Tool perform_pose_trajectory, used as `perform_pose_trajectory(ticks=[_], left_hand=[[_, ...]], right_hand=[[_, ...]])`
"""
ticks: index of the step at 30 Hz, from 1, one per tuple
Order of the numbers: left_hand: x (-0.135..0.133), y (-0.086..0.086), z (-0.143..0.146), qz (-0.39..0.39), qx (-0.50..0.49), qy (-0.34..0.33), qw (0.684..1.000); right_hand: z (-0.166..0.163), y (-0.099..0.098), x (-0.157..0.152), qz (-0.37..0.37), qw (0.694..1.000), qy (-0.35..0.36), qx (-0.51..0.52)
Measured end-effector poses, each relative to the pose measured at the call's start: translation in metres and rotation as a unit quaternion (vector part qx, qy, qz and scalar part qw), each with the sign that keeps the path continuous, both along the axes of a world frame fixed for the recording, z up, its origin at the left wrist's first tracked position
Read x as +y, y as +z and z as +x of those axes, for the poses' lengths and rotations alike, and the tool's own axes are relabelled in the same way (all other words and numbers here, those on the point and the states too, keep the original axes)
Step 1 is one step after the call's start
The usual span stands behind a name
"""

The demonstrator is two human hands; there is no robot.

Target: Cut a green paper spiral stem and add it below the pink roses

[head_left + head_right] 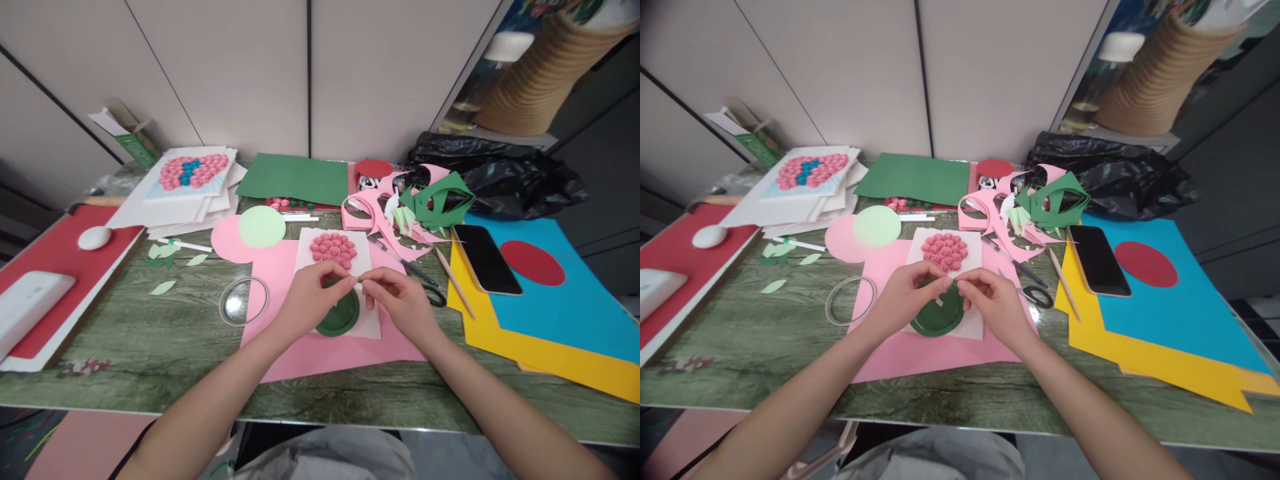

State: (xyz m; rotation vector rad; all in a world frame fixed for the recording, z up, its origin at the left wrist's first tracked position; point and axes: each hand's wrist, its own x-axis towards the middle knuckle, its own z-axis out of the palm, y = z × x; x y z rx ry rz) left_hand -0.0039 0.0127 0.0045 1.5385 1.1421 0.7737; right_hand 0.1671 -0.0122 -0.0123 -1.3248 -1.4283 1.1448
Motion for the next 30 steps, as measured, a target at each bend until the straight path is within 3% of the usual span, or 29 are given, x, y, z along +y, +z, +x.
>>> perform_pose_trajectory(ticks=[14, 30], left_hand=[[0.0, 0.0029, -0.0017, -0.009, -0.004, 0.007, 1.0], [-0.0005, 0.0014, 0.0001, -0.009, -0.009, 0.001, 1.0]], right_hand=[[0.0066, -0.0059, 0.0005, 0.004, 0.997, 0.018, 0.079], [0.0039, -0.0002, 0.0, 0.006, 1.0, 0.006, 0.028]])
